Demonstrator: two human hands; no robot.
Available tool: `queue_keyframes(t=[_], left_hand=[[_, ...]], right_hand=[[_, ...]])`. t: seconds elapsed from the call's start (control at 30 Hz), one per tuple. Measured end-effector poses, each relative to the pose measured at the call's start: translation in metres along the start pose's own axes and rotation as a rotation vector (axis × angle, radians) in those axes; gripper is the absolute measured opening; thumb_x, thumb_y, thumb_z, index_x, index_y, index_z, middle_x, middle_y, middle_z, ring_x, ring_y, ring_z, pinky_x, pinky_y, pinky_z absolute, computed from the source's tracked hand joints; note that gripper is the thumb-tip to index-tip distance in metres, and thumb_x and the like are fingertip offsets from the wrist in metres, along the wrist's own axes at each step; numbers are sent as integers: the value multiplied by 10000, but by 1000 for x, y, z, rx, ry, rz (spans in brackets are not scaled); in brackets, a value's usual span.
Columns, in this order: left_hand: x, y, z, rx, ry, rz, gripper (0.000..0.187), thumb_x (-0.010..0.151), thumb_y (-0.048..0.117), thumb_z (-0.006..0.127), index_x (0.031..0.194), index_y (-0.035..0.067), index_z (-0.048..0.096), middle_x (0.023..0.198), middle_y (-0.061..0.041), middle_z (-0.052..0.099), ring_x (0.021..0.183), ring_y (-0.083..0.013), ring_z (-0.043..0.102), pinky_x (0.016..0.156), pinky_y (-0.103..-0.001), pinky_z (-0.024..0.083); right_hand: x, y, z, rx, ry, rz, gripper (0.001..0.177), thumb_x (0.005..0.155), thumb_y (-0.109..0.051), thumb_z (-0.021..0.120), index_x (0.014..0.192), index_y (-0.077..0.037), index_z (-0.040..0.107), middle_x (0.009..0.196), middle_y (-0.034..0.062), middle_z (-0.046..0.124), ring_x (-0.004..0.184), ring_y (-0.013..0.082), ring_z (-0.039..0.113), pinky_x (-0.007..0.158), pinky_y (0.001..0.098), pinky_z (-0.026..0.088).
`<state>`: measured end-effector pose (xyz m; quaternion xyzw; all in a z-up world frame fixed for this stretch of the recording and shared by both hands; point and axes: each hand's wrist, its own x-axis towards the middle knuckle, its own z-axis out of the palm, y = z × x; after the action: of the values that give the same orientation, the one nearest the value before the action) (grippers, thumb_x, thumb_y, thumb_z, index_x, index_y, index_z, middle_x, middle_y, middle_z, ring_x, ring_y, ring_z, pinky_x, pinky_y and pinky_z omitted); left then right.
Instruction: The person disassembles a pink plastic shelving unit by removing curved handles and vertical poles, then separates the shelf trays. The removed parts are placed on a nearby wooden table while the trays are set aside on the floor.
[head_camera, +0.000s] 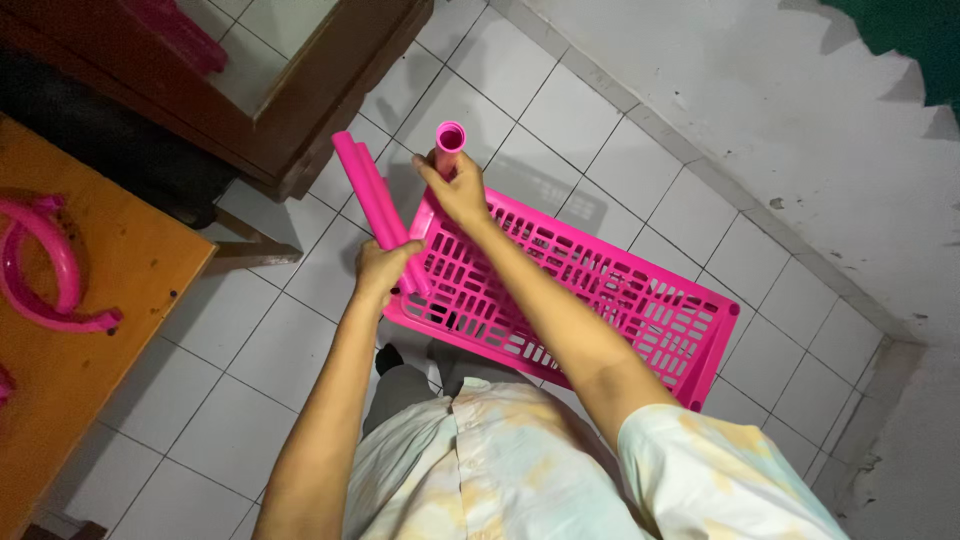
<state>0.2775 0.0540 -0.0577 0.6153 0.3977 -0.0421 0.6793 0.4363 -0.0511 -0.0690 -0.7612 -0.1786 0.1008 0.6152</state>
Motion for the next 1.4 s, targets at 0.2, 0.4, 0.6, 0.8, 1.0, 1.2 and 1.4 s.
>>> queue_keyframes(t=[0.2, 0.4, 0.6, 0.8, 1.0, 1.2, 1.4], left_hand=[[-1, 7, -2, -45, -7, -108, 266, 728, 209, 854, 889, 35, 736, 801, -75, 735, 682, -201, 694, 601, -374, 541], [-1, 5, -2, 48, 29, -41, 261, 711, 205, 873, 869, 35, 754, 810, -75, 755, 700, -176, 710, 635, -347, 558], [-4, 6, -3, 65, 56, -18, 236, 721, 185, 868, 850, 25, 753, 781, -92, 749, 670, -191, 705, 627, -369, 557], [-5, 6, -3, 100, 71, 42, 227, 729, 176, 866, 853, 20, 758, 783, -101, 760, 681, -190, 719, 647, -364, 560], [-7, 12, -2, 95, 81, 4, 236, 728, 188, 848, 869, 24, 752, 801, -106, 768, 698, -206, 733, 655, -381, 572], [-9, 15, -2, 185, 85, 61, 256, 727, 218, 859, 864, 22, 766, 801, -125, 773, 731, -230, 755, 702, -382, 577], [-9, 14, 0, 252, 95, 34, 284, 724, 259, 853, 861, 29, 755, 778, -132, 763, 703, -251, 752, 688, -397, 580]], right_hand=[[22, -4, -3, 22, -159, 33, 369, 914, -260, 803, 699, -48, 590, 645, -34, 588, 615, 66, 524, 588, 292, 471], [36, 1, -14, -135, -354, 17, 544, 942, -325, 798, 617, -51, 458, 573, -16, 403, 561, 94, 359, 513, 324, 345], [22, 16, 23, -123, 129, -1, 505, 939, -341, 755, 599, -78, 489, 527, -21, 419, 528, 87, 347, 488, 327, 324], [45, 27, -10, 9, -299, 108, 529, 948, -321, 755, 586, -91, 444, 554, -56, 439, 523, 79, 397, 500, 320, 373], [43, 17, -8, -107, -321, -7, 519, 914, -276, 793, 602, -69, 433, 573, -41, 391, 544, 78, 336, 492, 325, 319], [12, -1, 18, -150, 37, -100, 524, 943, -227, 772, 568, -39, 459, 529, 11, 345, 538, 85, 301, 476, 336, 307], [44, -13, -17, -127, -523, -157, 275, 885, -179, 786, 709, -43, 626, 613, -44, 539, 584, 45, 463, 538, 301, 441]])
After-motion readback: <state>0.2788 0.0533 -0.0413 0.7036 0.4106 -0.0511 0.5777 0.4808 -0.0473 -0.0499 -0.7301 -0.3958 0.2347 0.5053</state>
